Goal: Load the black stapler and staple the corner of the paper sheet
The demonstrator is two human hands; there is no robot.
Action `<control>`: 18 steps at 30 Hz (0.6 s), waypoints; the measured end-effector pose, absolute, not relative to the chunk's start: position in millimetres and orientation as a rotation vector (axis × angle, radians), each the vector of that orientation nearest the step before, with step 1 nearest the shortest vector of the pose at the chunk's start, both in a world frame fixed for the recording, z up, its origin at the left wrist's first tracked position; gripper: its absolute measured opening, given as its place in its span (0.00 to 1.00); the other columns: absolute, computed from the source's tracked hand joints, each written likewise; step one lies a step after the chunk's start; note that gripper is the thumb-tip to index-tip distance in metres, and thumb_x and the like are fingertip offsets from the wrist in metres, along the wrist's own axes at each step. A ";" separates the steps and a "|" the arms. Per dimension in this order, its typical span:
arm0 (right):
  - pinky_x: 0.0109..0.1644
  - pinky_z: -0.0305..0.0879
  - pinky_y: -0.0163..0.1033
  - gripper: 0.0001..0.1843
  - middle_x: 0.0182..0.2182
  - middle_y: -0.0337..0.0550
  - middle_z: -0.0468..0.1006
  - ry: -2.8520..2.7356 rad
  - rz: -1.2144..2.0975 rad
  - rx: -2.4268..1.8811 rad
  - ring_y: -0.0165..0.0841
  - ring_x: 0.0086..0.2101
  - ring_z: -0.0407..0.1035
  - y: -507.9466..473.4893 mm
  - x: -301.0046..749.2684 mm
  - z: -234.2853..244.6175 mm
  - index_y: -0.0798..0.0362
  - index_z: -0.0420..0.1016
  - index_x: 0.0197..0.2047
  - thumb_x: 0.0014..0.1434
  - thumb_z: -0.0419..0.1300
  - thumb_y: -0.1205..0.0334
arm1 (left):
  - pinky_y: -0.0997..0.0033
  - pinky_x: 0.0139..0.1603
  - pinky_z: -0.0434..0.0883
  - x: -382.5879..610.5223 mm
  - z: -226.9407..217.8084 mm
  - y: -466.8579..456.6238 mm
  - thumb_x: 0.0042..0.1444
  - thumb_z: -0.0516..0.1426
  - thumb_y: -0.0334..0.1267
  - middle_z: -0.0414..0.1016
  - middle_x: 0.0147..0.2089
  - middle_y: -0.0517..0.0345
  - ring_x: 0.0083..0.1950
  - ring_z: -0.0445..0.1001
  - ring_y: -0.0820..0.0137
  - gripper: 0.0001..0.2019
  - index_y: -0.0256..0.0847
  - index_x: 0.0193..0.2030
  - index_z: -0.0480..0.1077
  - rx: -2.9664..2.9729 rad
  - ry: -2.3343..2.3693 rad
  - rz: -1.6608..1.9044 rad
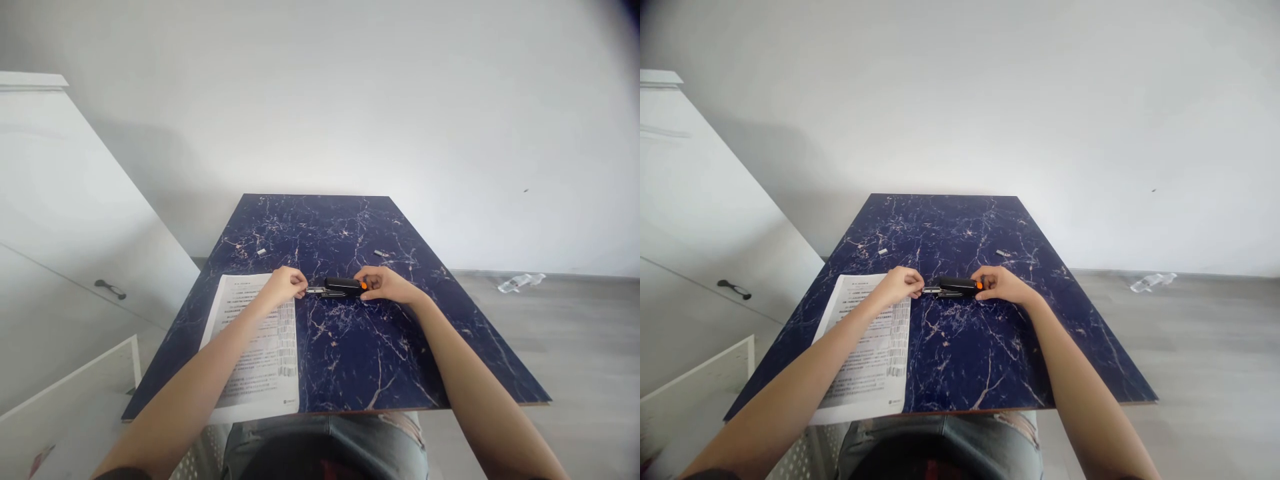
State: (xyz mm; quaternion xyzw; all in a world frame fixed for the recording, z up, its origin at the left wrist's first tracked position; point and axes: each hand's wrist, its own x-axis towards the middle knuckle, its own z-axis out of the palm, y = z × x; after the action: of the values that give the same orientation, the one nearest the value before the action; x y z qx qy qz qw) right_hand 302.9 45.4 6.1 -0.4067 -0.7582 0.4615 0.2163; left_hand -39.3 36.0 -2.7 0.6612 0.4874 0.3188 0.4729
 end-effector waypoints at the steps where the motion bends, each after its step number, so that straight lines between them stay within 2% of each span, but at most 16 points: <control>1: 0.31 0.64 0.35 0.27 0.28 0.35 0.74 -2.092 1.279 -1.130 0.28 0.26 0.66 45.3 301.5 4.7 0.54 0.77 0.47 0.47 0.74 0.48 | 0.66 0.30 0.76 -38.7 -4.4 36.1 0.51 0.68 0.40 0.81 0.28 0.49 0.28 0.80 0.63 0.07 0.39 0.32 0.79 1.583 1.124 0.756; 5: 0.29 0.69 0.35 0.27 0.29 0.37 0.75 -2.034 1.355 -1.125 0.29 0.26 0.69 44.8 296.5 2.1 0.54 0.75 0.47 0.48 0.73 0.48 | 0.64 0.37 0.78 -27.0 -6.8 31.3 0.49 0.69 0.38 0.83 0.32 0.50 0.33 0.82 0.63 0.06 0.41 0.34 0.80 1.683 1.107 0.762; 13: 0.30 0.74 0.37 0.25 0.32 0.39 0.76 -1.952 1.433 -1.056 0.30 0.28 0.72 46.4 295.1 -2.1 0.54 0.76 0.44 0.46 0.75 0.51 | 0.66 0.37 0.76 3.6 -16.7 21.3 0.49 0.68 0.33 0.82 0.32 0.55 0.33 0.81 0.65 0.02 0.42 0.30 0.79 1.763 1.206 0.969; 18: 0.30 0.74 0.38 0.24 0.32 0.40 0.77 -1.939 1.449 -1.060 0.31 0.28 0.72 45.4 292.6 0.4 0.54 0.77 0.42 0.45 0.75 0.51 | 0.64 0.36 0.75 5.2 -17.1 21.9 0.49 0.68 0.34 0.83 0.31 0.54 0.32 0.80 0.63 0.01 0.43 0.30 0.81 1.759 1.224 0.982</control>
State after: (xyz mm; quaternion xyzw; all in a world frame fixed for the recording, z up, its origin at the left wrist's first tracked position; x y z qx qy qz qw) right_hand 292.6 45.4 0.4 -0.3889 -0.7110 0.5313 0.2469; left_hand 5.2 21.9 -17.1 0.6894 0.4800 0.3848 0.3823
